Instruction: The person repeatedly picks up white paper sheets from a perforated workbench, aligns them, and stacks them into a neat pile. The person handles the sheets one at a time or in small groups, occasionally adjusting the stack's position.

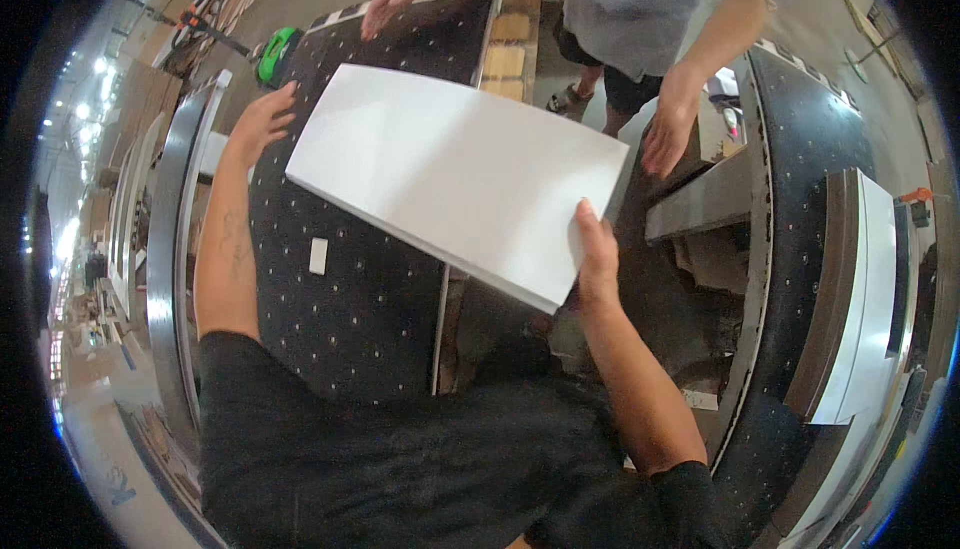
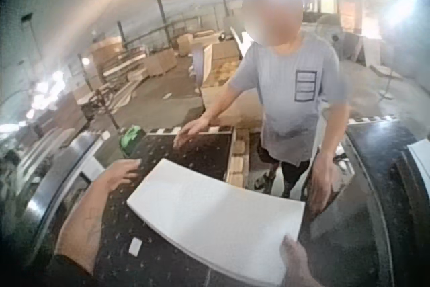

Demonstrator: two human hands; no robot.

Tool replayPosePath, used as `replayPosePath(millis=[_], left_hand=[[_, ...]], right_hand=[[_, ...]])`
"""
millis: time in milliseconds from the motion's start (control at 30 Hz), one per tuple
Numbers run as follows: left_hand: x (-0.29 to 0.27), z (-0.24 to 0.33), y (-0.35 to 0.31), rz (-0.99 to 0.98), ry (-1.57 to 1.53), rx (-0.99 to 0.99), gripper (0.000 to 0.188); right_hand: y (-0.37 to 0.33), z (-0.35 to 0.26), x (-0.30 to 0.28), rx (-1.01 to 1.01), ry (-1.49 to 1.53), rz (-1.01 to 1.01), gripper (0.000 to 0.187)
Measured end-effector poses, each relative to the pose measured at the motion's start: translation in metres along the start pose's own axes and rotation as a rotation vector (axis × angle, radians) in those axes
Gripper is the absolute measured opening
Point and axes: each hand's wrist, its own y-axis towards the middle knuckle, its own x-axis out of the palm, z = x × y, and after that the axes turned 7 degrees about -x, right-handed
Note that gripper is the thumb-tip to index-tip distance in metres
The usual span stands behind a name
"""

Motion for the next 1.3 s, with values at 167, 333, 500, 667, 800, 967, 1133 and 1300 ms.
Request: replayPosePath(millis=[167, 333, 500, 667, 800, 967, 1133, 1300], left_hand=[[-0.048, -0.017, -0.01, 0.085, -0.23, 0.302, 0.056], [-0.006, 0.055, -0.05, -0.034, -0.239, 0.454, 0.059], [0.176, 0.098, -0.171, -0.281, 0.471, 1.086, 0.061], [0.409, 0.073, -0.331, -1.705, -0.074, 0.59, 0.064], [0.557, 0.064, -0.513, -1.977, 0.112, 0.458, 0.059], [0.715, 0.042, -0.697, -1.92, 0.344, 0.547, 0.062], [0.814, 0.024, -0.81, -1.717, 0.179, 0.441, 0.07], [0.846, 0.019, -0.868, -1.543, 0.068, 0.557, 0.068]], right_hand=[[0.016, 0.005, 0.025, -0.041, 0.046, -0.025, 0.063], [0.023, -0.014, 0.041, 0.072, 0.131, -0.032, 0.108], [-0.041, -0.043, -0.039, -0.26, -0.375, -0.099, 0.111], [-0.244, -0.064, -0.25, -0.466, -0.042, -0.039, 0.046], [-0.506, -0.045, -0.429, -0.885, -0.018, 0.807, 0.036], [-0.755, 0.018, -0.62, -0.892, 0.083, 2.311, 0.053], [-0.811, 0.017, -0.738, -1.118, 0.188, 2.488, 0.083], [-0.811, 0.0, -0.764, -1.227, 0.306, 2.611, 0.077]])
